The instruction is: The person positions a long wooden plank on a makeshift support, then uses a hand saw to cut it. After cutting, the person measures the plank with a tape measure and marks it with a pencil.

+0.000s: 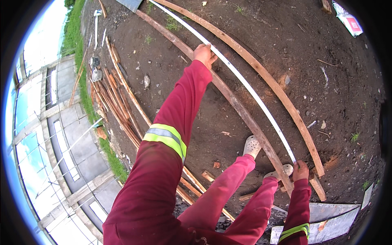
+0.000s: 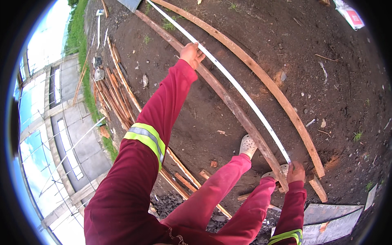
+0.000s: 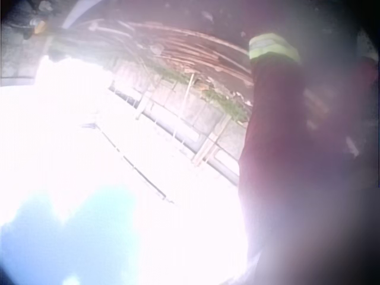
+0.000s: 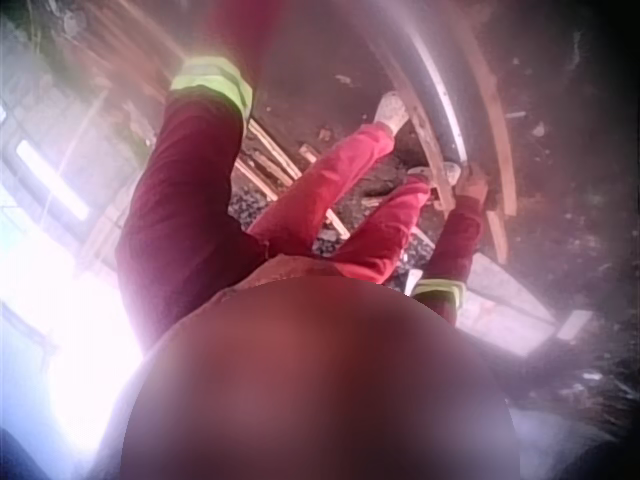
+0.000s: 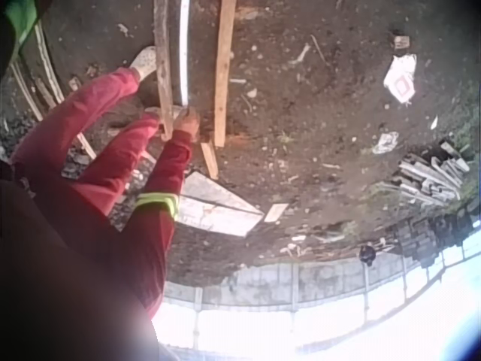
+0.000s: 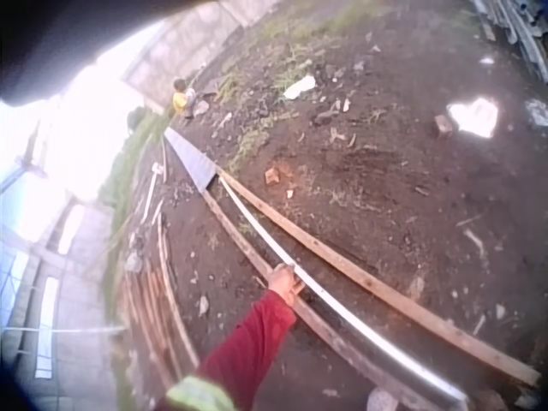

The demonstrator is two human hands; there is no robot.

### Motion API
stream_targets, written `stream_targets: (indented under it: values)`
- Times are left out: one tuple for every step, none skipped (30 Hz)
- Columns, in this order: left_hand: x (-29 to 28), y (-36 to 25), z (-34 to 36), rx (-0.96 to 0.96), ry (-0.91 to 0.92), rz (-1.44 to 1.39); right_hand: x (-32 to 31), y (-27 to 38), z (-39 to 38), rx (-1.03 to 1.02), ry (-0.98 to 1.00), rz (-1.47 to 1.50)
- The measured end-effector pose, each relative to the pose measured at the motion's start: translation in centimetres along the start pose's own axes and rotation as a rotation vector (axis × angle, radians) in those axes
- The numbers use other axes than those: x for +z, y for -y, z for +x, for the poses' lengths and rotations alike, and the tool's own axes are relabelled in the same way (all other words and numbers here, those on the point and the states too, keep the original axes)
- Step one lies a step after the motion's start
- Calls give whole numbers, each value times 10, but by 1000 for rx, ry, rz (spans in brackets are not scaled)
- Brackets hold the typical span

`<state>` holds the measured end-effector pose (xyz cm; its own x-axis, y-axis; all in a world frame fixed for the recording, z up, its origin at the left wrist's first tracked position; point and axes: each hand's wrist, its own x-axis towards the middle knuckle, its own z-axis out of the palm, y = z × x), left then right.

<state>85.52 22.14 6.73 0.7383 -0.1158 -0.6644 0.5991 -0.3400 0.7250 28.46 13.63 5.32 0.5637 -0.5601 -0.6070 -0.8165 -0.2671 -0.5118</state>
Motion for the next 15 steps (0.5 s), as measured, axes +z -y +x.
stream_targets:
  values:
    - [0,0,-3,-3,-9,-4,1,0,0,-4,0,1]
    - [0,-1,-6,-6,-15,-6,1,-1,-1,-13,-4,9]
    - [0,-1,-9,-7,-21,-7,1,-1,-1,-4,10,-4]
    - [-1,-1,-13,-10,-34,-12,1,-2,-2,1,17,-11]
    - [-1,-1,-17,-14,-45,-18,0,-3,-4,18,27,-20]
    - [-2,0,-20,-20,-52,-24,0,-4,-5,3,27,-24]
    - [-3,0,-24,-25,-47,17,-1,-5,-6,0,30,-29]
    - [-3,0,-26,-17,-43,21,-2,-6,-8,4,38,-39]
    - [-3,0,-29,-12,-39,28,-3,-8,-9,8,44,-38]
    - [-3,0,-31,-19,-44,42,-4,-8,-10,21,55,-41]
    - [-3,-1,-32,-7,-40,37,-5,-9,-11,34,66,-44]
    - [-2,-2,-33,-6,-43,39,-5,-9,-11,35,67,-44]
    - [-1,-2,-33,-6,-48,42,-6,-9,-11,37,69,-44]
    - [0,-3,-34,0,-51,38,-6,-9,-11,39,71,-44]
    - [1,-3,-34,6,-54,35,-6,-8,-11,38,68,-41]
